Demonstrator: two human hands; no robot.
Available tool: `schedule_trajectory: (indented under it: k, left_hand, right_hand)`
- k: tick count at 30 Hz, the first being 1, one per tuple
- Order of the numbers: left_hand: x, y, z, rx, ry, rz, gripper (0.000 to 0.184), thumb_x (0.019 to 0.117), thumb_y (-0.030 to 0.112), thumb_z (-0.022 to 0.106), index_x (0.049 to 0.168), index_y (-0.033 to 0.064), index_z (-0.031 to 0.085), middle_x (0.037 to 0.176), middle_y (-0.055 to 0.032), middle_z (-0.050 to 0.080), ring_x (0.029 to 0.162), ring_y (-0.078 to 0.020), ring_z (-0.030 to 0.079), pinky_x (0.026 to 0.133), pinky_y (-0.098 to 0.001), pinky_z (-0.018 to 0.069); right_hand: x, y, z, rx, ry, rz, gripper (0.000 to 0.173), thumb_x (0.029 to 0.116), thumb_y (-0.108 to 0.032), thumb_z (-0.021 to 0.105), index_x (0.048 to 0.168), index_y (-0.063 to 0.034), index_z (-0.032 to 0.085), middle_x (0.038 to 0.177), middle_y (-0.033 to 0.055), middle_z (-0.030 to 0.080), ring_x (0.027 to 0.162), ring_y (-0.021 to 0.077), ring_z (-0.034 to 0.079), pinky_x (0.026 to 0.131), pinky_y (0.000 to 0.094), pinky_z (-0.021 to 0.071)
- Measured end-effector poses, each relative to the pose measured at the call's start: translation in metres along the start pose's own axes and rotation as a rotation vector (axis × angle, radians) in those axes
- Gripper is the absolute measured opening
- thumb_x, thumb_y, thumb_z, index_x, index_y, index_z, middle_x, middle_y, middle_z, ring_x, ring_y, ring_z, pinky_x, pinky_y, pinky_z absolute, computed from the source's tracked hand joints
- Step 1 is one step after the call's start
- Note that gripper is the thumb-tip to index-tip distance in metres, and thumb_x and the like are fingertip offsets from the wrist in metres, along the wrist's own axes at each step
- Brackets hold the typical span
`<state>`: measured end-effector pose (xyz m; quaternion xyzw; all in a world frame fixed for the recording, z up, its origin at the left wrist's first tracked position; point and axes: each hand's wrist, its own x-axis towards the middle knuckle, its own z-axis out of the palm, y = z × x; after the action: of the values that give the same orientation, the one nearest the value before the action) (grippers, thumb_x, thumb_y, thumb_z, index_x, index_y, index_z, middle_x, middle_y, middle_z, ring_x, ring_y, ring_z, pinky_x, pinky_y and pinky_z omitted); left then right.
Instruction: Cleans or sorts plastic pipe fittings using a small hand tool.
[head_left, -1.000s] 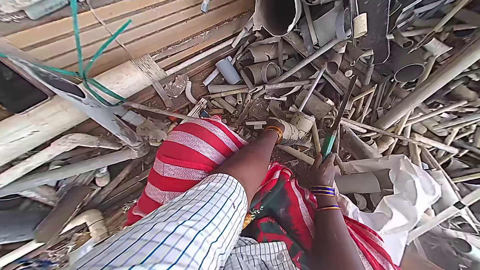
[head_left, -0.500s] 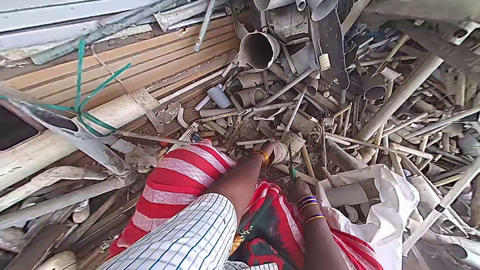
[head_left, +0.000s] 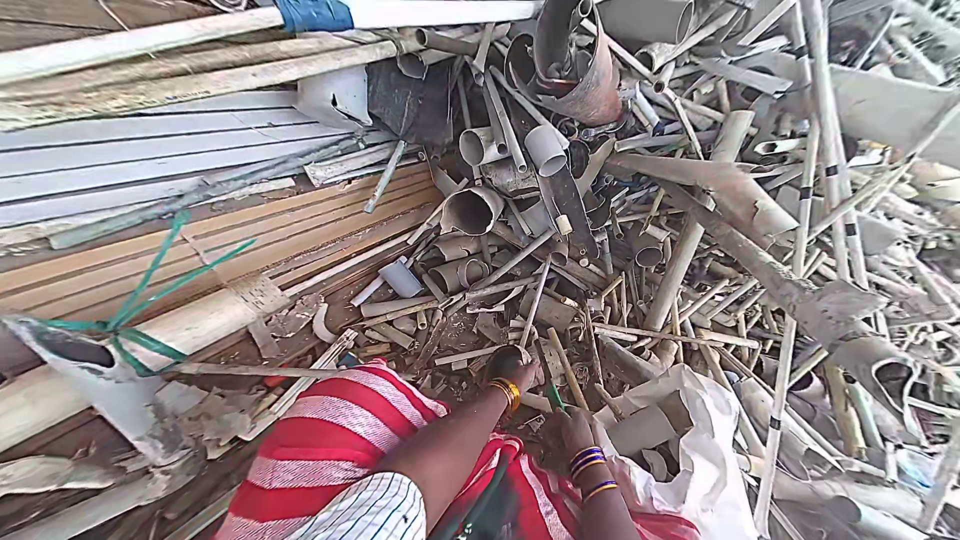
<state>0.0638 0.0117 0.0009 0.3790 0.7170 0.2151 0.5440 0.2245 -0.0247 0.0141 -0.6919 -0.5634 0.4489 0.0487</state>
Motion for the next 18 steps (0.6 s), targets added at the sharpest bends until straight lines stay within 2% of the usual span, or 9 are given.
schedule_trajectory:
  k: [3,5,6,8,10,12,14,16,18]
  left_hand:
    - [-0.022,0.008,-0.007,-0.048,0.054,0.013,0.061,0.1121,0.041,0.034,0.14,-0.0106,0.051,0.147,-0.0297,0.051,0.142,-0.0378,0.045,0.119,-0.0518,0.0339]
    - [-0.043,0.016,-0.015,-0.129,0.1,0.016,0.058,0.1126,0.038,0.035,0.138,-0.0113,0.052,0.147,-0.0295,0.05,0.143,-0.037,0.045,0.118,-0.0505,0.0334]
    - [-0.053,0.02,-0.021,-0.157,0.115,0.028,0.057,0.1126,0.037,0.036,0.138,-0.0117,0.053,0.147,-0.0295,0.051,0.143,-0.0369,0.044,0.118,-0.0503,0.033]
    - [-0.07,0.025,-0.033,-0.201,0.126,0.084,0.056,0.1124,0.035,0.038,0.137,-0.0129,0.053,0.147,-0.0305,0.05,0.144,-0.0378,0.043,0.119,-0.0505,0.0317]
    - [-0.09,0.028,-0.042,-0.295,0.151,0.151,0.054,0.1103,0.033,0.046,0.135,-0.0142,0.053,0.146,-0.0317,0.05,0.143,-0.0388,0.043,0.118,-0.0514,0.0318]
    - [-0.125,0.037,-0.057,-0.333,0.173,0.217,0.05,0.1073,0.029,0.055,0.134,-0.013,0.054,0.144,-0.0303,0.052,0.142,-0.0374,0.044,0.117,-0.0514,0.0329]
    - [-0.164,0.043,-0.076,-0.403,0.179,0.306,0.042,0.1043,0.019,0.059,0.133,-0.0118,0.055,0.142,-0.0278,0.053,0.138,-0.0341,0.046,0.115,-0.0494,0.0341]
    - [-0.194,0.043,-0.098,-0.426,0.178,0.407,0.036,0.1019,0.013,0.06,0.129,-0.0105,0.056,0.137,-0.0254,0.056,0.13,-0.0297,0.051,0.11,-0.0462,0.0387]
    - [-0.216,0.041,-0.119,-0.444,0.187,0.527,0.03,0.0991,0.007,0.059,0.124,-0.0089,0.059,0.125,-0.0202,0.061,0.116,-0.0217,0.057,0.102,-0.0388,0.0456]
  right_hand:
    - [-0.006,0.011,-0.005,0.349,0.181,-0.035,0.038,0.1115,-0.019,0.042,0.133,0.0086,0.057,0.112,0.0271,0.065,0.099,0.0327,0.061,0.092,0.0481,0.0472]
    - [-0.004,0.021,0.0,0.607,0.329,-0.057,0.035,0.1117,-0.019,0.041,0.128,0.0074,0.057,0.09,0.0166,0.063,0.071,0.0193,0.057,0.067,0.0361,0.0487]
    - [-0.007,0.022,-0.001,0.731,0.373,-0.053,0.035,0.1114,-0.018,0.042,0.13,0.0082,0.056,0.091,0.0175,0.062,0.07,0.019,0.056,0.066,0.036,0.0485]
    - [-0.019,0.02,-0.009,0.885,0.419,-0.022,0.032,0.108,-0.011,0.048,0.132,0.0094,0.051,0.1,0.0213,0.062,0.076,0.0219,0.058,0.071,0.0387,0.0496]
    - [-0.025,0.025,-0.013,0.942,0.473,0.019,0.022,0.097,0.001,0.056,0.118,0.0093,0.055,0.09,0.0178,0.06,0.072,0.0219,0.056,0.068,0.0396,0.0489]
    - [-0.034,0.024,-0.02,1.031,0.491,0.038,0.012,0.0927,0.005,0.056,0.104,0.0065,0.057,0.078,0.0129,0.055,0.062,0.0192,0.051,0.058,0.0368,0.0458]
    - [-0.051,0.013,-0.029,1.266,0.45,-0.011,0.007,0.0966,0.0,0.047,0.095,-0.0036,0.052,0.064,0.0024,0.05,0.045,0.0085,0.042,0.041,0.0237,0.0382]
    - [-0.073,-0.003,-0.045,1.486,0.372,-0.108,0.017,0.1036,-0.014,0.042,0.089,-0.0105,0.051,0.059,-0.002,0.051,0.04,0.0037,0.039,0.037,0.0182,0.0339]
    - [-0.087,-0.014,-0.066,1.543,0.289,-0.196,0.031,0.109,-0.04,0.039,0.093,-0.0159,0.052,0.063,-0.003,0.053,0.041,0.0034,0.041,0.038,0.0181,0.035]
